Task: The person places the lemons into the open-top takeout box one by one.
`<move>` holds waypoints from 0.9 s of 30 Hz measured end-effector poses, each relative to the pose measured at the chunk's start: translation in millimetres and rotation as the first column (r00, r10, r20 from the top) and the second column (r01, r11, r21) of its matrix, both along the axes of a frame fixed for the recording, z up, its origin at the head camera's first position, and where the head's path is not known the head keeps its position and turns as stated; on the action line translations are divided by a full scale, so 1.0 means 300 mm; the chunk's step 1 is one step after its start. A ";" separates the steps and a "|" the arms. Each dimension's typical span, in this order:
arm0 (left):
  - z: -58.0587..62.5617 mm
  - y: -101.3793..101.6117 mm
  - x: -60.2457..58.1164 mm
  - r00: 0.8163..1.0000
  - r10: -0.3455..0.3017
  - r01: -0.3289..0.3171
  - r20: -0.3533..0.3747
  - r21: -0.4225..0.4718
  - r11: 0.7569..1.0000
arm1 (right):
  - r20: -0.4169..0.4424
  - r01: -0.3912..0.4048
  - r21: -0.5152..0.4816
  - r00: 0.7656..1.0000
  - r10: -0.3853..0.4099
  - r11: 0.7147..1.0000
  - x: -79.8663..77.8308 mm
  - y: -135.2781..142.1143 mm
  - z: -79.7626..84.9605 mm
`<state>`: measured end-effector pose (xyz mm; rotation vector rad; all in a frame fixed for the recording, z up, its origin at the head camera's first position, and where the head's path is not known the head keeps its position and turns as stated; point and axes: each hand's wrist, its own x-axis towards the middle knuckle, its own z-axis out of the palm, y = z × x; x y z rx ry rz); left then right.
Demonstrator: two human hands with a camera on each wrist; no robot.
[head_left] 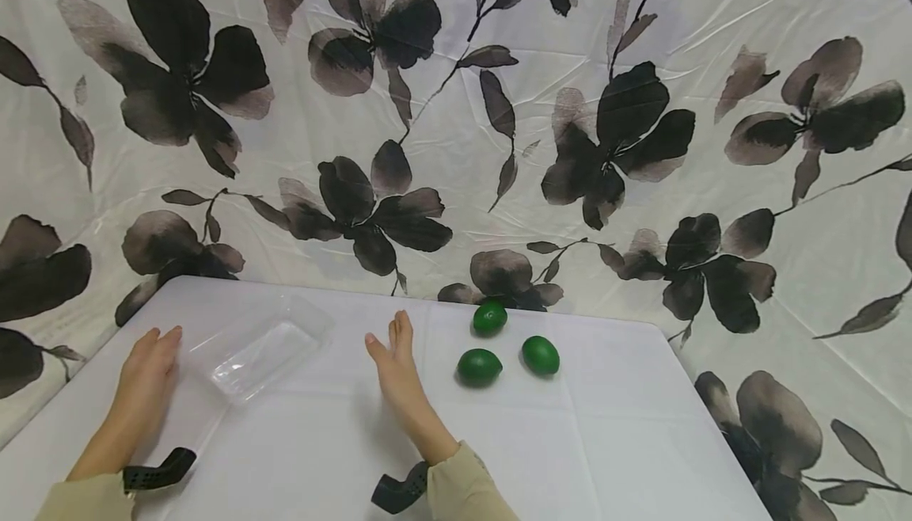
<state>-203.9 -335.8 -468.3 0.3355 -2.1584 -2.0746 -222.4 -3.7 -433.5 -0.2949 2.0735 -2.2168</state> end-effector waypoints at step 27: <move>-0.068 0.025 -0.002 0.956 -0.267 0.292 -0.119 0.400 0.869 | 0.255 -0.035 -0.450 0.953 0.165 0.893 0.058 -0.369 -0.149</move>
